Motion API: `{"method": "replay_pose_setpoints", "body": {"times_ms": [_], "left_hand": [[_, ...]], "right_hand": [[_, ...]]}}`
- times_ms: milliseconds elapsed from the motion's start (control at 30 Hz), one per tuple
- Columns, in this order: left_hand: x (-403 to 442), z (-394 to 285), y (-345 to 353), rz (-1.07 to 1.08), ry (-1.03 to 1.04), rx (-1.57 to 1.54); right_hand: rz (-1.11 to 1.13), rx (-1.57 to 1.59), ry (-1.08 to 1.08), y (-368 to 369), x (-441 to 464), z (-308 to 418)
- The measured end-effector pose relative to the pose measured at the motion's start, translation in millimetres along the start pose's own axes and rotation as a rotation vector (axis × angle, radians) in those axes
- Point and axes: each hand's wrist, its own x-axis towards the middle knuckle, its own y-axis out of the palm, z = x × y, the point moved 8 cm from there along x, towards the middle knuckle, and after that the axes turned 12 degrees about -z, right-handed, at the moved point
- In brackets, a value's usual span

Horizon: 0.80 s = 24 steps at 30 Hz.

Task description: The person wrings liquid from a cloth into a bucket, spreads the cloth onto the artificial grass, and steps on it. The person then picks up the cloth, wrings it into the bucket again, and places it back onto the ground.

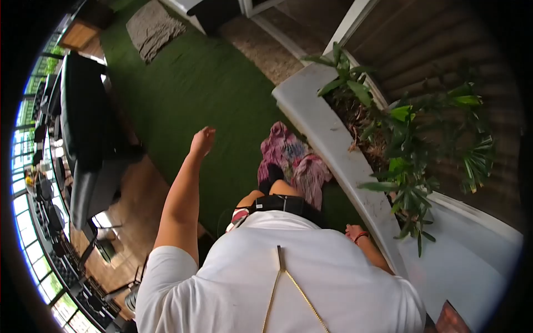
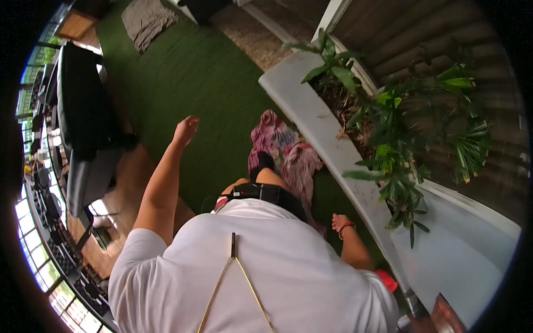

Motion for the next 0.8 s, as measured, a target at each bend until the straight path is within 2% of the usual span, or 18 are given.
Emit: {"method": "replay_pose_setpoints", "body": {"times_ms": [67, 100, 167, 233, 267, 300, 333, 400, 433, 467, 500, 567, 633, 667, 733, 767, 800], "left_hand": [[43, -48, 24, -0.052, 0.015, -0.338], [52, -60, 33, -0.045, 0.003, -0.498], [37, -46, 73, 0.181, 0.000, -0.139], [31, -33, 112, 0.387, 0.050, 0.192], [11, -21, 121, 0.500, 0.069, 0.363], [-11, -25, 122, 0.522, 0.037, 0.308], [-26, 5, 140, 0.636, 0.035, 0.320], [-54, -23, 130, 0.737, -0.028, 0.433], [-62, -14, 141, 0.809, 0.055, 0.465], [-65, -2, 160, 0.877, 0.144, 0.496], [-62, 1, 177, 0.945, 0.235, 0.525], [-41, -35, 177, 1.084, 0.082, 0.654], [12, 54, 250, 1.072, 0.371, 0.916], [55, 21, 249, 0.843, 0.157, 0.763], [120, -62, 245, 0.443, 0.278, 0.293], [136, -108, 234, 0.333, 0.338, 0.142], [130, -180, 201, 0.308, 0.352, 0.161]], "right_hand": [[-0.038, 0.076, -0.163, 6, 20, 35], [-0.076, 0.263, -0.271, 6, 36, 56], [-0.057, 0.648, -0.339, 13, 46, 99], [0.085, 0.714, -0.309, 11, -39, 177], [0.129, 0.673, -0.361, 15, -58, 193], [0.178, 0.630, -0.412, 17, -67, 203], [0.163, 0.616, -0.415, 18, -73, 204], [0.232, 0.686, -0.378, 26, -50, 178], [0.265, 0.721, -0.362, 29, -38, 165], [0.132, 0.589, -0.257, 21, -33, 151], [-0.040, 0.252, -0.477, 12, -26, 147], [-0.351, -0.497, -0.862, 12, -12, 113], [-0.187, -0.298, -0.805, 31, 15, 60], [-0.157, -0.315, -0.795, 28, 21, 56], [-0.137, -0.474, -0.792, 18, 21, 59], [-0.147, -0.622, -0.797, 10, 20, 62], [-0.261, -0.578, -0.855, -3, 22, 67]]}}
